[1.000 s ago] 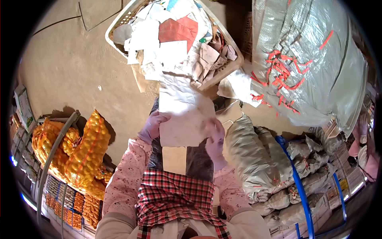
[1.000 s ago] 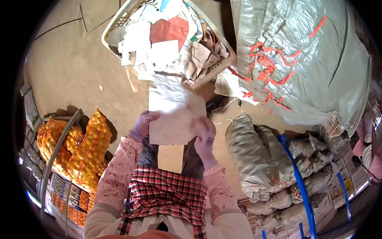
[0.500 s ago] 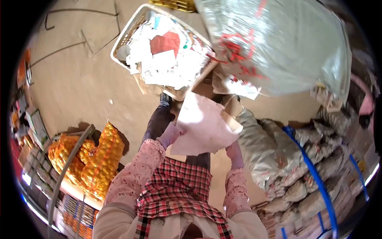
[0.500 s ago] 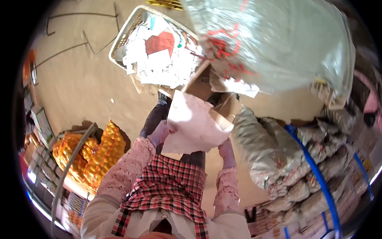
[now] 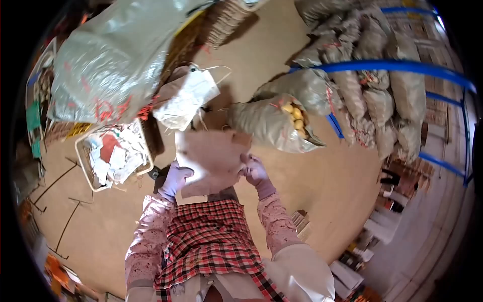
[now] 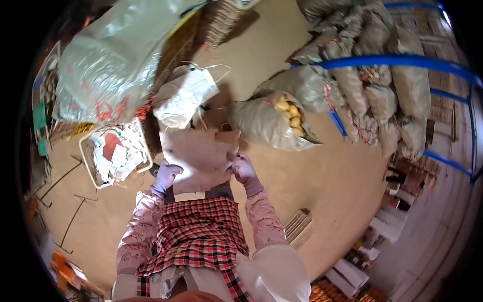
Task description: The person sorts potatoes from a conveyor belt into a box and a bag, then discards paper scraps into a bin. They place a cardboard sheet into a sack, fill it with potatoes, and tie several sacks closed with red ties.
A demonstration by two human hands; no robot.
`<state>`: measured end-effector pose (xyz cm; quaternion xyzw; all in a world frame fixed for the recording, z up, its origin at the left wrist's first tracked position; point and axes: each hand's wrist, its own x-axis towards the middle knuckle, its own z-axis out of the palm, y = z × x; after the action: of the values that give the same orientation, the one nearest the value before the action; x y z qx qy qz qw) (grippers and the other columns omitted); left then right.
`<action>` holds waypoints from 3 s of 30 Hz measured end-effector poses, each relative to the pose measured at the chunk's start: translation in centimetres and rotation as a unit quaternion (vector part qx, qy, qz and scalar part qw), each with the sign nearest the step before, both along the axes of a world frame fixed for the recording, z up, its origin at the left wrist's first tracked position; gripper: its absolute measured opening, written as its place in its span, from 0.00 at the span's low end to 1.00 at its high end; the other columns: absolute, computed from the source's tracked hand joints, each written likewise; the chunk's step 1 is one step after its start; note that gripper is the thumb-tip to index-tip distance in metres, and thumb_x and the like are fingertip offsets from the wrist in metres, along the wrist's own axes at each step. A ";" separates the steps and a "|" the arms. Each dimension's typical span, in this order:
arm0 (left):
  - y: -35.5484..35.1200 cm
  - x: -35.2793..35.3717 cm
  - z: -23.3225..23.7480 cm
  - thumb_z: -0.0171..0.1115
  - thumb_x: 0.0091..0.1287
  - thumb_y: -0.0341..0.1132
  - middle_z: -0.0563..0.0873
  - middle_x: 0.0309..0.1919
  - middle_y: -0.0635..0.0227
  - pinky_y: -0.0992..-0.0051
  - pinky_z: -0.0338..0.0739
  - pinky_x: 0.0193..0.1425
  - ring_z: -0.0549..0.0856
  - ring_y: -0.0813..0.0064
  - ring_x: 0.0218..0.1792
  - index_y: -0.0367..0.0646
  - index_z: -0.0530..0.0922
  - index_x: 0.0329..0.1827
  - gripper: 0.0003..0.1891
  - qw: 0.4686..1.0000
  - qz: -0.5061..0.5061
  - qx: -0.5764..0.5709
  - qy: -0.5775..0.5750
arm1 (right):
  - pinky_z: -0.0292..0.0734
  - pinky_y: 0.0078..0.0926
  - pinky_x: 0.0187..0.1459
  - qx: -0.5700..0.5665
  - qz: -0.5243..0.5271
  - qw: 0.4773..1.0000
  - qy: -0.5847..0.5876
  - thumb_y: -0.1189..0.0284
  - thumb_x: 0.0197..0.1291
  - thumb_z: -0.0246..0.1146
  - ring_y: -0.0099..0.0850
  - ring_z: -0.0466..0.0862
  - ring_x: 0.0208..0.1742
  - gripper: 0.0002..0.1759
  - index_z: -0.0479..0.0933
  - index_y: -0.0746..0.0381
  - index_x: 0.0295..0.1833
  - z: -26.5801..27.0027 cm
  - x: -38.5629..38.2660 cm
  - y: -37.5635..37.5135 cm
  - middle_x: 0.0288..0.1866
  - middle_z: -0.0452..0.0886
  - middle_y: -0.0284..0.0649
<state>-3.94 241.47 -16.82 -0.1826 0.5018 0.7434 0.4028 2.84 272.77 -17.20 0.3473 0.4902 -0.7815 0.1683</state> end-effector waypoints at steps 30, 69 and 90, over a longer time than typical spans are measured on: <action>38.3 -2.0 1.4 0.58 0.55 0.36 0.78 0.38 0.68 0.64 0.71 0.52 0.77 0.65 0.45 0.50 0.78 0.34 0.06 0.617 -0.481 -0.344 0.520 | 0.70 0.27 0.32 0.461 0.328 0.821 -0.077 0.61 0.50 0.65 0.27 0.76 0.27 0.18 0.77 0.66 0.39 4.1 -13.7 39.2 0.27 0.80 0.44; 42.4 -13.1 -6.8 0.62 0.62 0.32 0.80 0.33 0.67 0.84 0.69 0.30 0.76 0.83 0.29 0.36 0.70 0.54 0.19 0.999 0.053 0.002 -0.005 | 0.39 0.59 0.66 0.625 0.424 0.641 0.140 0.39 0.40 0.62 0.49 0.46 0.72 0.55 0.52 0.56 0.70 -1.4 -12.9 29.1 0.69 0.53 0.48; 51.6 -9.4 3.1 0.64 0.55 0.41 0.80 0.27 0.62 0.69 0.75 0.33 0.80 0.67 0.26 0.48 0.61 0.63 0.33 0.829 -0.276 -0.362 0.325 | 0.55 0.45 0.62 0.677 0.204 0.708 -0.016 0.54 0.46 0.63 0.42 0.67 0.60 0.33 0.69 0.58 0.57 0.2 -4.6 37.8 0.57 0.69 0.44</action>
<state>-13.38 293.07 -13.72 0.0830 0.8665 0.3822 0.3100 -1.75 310.56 -16.95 0.2724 0.9435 -0.1815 0.0511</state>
